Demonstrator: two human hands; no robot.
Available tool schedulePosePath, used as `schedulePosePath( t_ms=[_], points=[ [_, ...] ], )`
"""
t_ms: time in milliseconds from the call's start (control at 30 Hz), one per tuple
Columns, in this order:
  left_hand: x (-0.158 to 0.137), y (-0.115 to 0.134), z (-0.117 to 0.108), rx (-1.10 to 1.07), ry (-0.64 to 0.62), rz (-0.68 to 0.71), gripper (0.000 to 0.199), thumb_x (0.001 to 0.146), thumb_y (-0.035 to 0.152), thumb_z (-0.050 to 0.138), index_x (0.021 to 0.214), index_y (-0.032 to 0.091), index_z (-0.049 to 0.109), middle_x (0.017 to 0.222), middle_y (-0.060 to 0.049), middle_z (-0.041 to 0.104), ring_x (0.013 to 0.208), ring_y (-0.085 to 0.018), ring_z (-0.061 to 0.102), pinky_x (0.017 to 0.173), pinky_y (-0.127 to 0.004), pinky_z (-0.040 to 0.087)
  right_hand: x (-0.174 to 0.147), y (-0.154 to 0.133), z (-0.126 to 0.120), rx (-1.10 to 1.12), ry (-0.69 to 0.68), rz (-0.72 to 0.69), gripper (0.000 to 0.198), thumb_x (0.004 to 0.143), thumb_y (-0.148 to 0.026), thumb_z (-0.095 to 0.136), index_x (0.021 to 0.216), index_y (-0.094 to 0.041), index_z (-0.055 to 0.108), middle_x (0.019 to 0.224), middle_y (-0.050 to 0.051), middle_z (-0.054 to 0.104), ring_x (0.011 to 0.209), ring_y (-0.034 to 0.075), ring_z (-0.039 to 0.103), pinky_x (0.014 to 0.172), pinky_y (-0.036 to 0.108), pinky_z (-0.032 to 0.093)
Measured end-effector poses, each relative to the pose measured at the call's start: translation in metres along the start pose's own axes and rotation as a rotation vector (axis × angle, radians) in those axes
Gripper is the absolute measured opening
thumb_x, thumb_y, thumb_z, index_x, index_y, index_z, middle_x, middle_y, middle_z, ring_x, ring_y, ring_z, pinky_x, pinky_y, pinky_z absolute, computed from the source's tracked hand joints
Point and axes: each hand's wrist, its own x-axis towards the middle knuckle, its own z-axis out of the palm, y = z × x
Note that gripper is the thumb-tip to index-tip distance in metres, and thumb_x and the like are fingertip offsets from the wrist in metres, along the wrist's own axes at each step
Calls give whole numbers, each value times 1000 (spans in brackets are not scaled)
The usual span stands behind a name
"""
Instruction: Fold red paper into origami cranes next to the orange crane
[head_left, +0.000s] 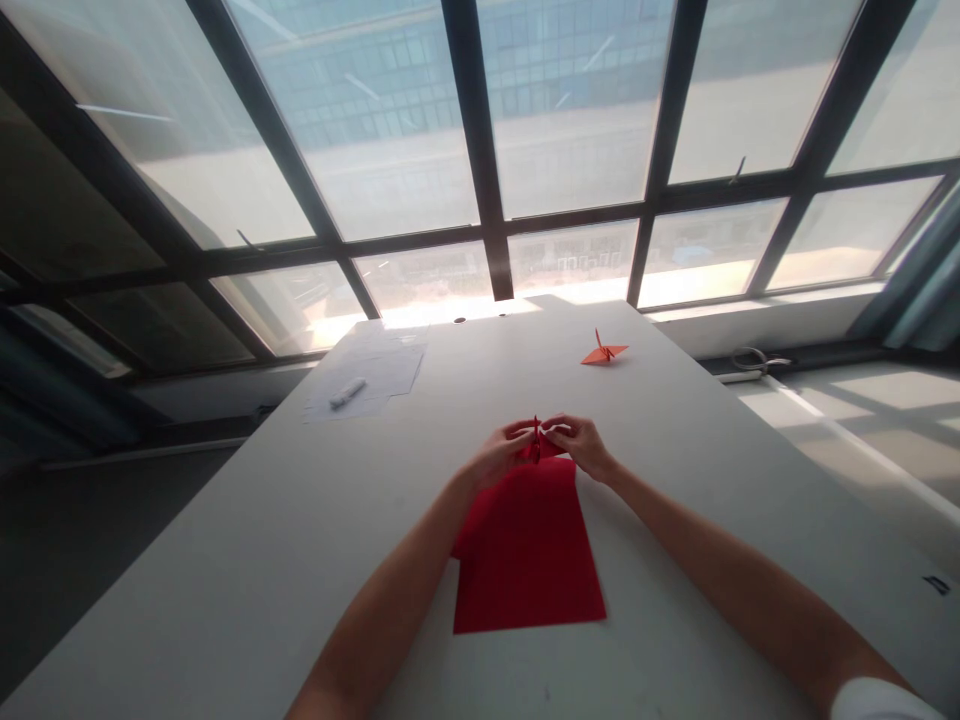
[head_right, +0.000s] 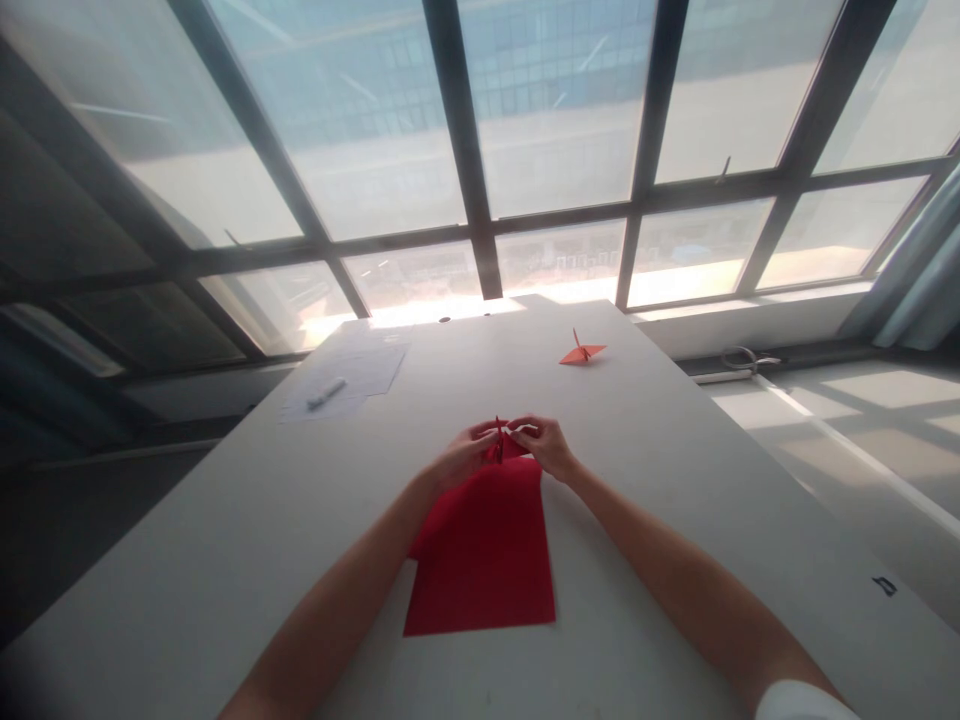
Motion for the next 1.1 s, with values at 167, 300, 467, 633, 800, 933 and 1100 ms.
schedulePosePath(
  t_ms=[167,300,467,633,800,933,1100],
  points=[
    [-2,6,-6,184,72,-33,54,73,36,82,120,13,66,112,-18,70,89,-24,70,76,-31,55,4,8,-4,-69,20,-30,30,70,-39,77,89,-17,71,65,0,69,60,18,66,62,33,58],
    [1,4,-12,292,120,-46,51,69,35,85,113,13,69,103,-15,72,83,-22,70,74,-30,54,6,12,-6,-191,41,-99,21,74,-34,71,86,-18,70,61,-1,66,56,16,63,55,28,53],
    [4,1,-17,399,267,-27,51,60,28,89,105,11,70,85,-11,73,71,-20,69,66,-29,53,4,13,-4,-304,65,-159,13,74,-28,66,82,-18,70,62,0,65,54,14,58,50,24,46],
    [3,0,-16,387,256,-26,52,59,28,89,105,11,70,88,-13,74,70,-21,69,65,-31,54,2,12,-3,-397,22,-145,14,75,-24,62,83,-17,71,61,0,66,52,14,58,49,24,45],
    [6,0,-18,273,233,-55,49,64,34,86,105,11,72,90,-14,74,72,-19,68,65,-29,53,4,7,-8,-521,30,-187,18,76,-18,58,82,-19,75,76,5,72,67,17,63,61,28,50],
    [9,-1,-20,257,288,-43,43,68,39,83,101,13,73,92,-13,73,71,-16,65,60,-24,50,8,-4,-11,-539,-66,-253,34,77,-12,55,101,-23,76,98,6,71,85,19,63,70,29,50],
    [13,-4,-23,195,329,12,45,77,51,73,100,12,72,98,-15,72,74,-17,65,58,-24,47,9,-18,-9,-533,-262,-266,21,80,-20,65,97,-23,76,100,7,69,88,19,62,69,28,49]
  ],
)
